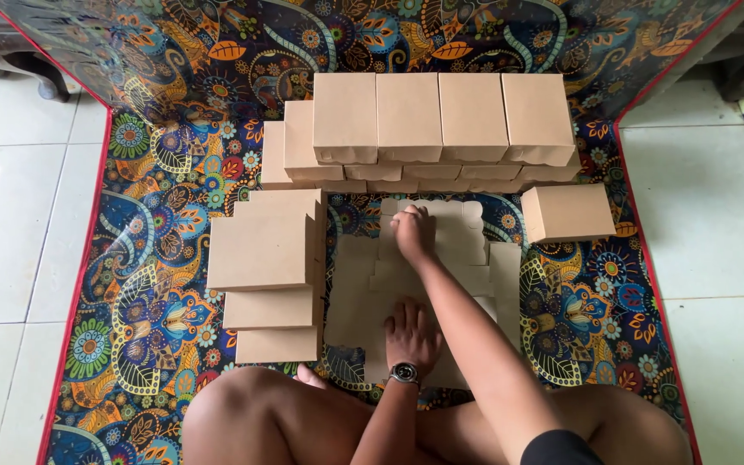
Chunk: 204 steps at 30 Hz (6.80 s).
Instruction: A person is sitting on the floor, folding flat cardboard templates into boxes and stacking them into a neat pile.
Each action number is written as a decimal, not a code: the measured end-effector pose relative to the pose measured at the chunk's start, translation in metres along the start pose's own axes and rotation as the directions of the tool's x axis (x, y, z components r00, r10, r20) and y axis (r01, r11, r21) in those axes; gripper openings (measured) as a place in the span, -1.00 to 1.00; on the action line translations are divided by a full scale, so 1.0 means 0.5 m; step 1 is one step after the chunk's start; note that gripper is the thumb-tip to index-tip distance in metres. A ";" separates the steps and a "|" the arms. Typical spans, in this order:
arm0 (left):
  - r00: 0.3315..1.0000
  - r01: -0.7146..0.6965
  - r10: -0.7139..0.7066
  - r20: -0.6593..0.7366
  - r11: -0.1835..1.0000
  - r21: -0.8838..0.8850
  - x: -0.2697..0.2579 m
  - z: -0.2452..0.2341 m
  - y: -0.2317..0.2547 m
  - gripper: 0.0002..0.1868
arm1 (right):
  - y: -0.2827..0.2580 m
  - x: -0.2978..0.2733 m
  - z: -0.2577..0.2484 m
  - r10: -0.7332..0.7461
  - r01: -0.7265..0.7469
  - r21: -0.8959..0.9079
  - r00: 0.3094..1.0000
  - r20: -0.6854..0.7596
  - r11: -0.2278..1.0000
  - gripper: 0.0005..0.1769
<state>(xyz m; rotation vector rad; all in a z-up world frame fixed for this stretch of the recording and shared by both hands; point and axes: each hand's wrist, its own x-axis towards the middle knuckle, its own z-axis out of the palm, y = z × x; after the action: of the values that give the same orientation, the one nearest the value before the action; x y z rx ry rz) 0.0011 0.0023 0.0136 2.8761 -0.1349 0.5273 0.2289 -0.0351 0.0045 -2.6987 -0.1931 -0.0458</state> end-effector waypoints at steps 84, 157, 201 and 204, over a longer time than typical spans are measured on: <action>0.856 0.184 -0.184 0.483 0.982 0.048 0.000 0.007 0.037 -0.48 | 0.076 -0.491 -0.261 0.265 0.074 -0.457 0.727 0.633 0.886 -0.41; 0.789 0.165 -0.120 0.603 0.986 -0.020 0.013 -0.084 0.028 0.29 | 0.081 -0.621 -0.214 0.248 0.151 -0.438 0.645 0.723 0.886 -0.52; 0.621 0.512 -0.345 0.704 0.859 -0.030 -0.064 0.056 -0.190 -0.60 | 0.058 -0.481 -0.281 0.135 0.033 -0.259 0.787 0.602 0.965 -0.23; 0.674 0.525 -0.348 0.652 0.846 -0.091 -0.065 0.028 -0.182 -0.65 | 0.076 -0.485 -0.258 0.134 0.046 -0.273 0.786 0.604 0.961 -0.26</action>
<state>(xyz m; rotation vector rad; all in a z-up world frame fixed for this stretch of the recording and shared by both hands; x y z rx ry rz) -0.0128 0.0893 -0.0285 2.5430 0.3657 -0.5058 -0.0060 -0.1548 0.0902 -2.8927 -0.3376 0.9092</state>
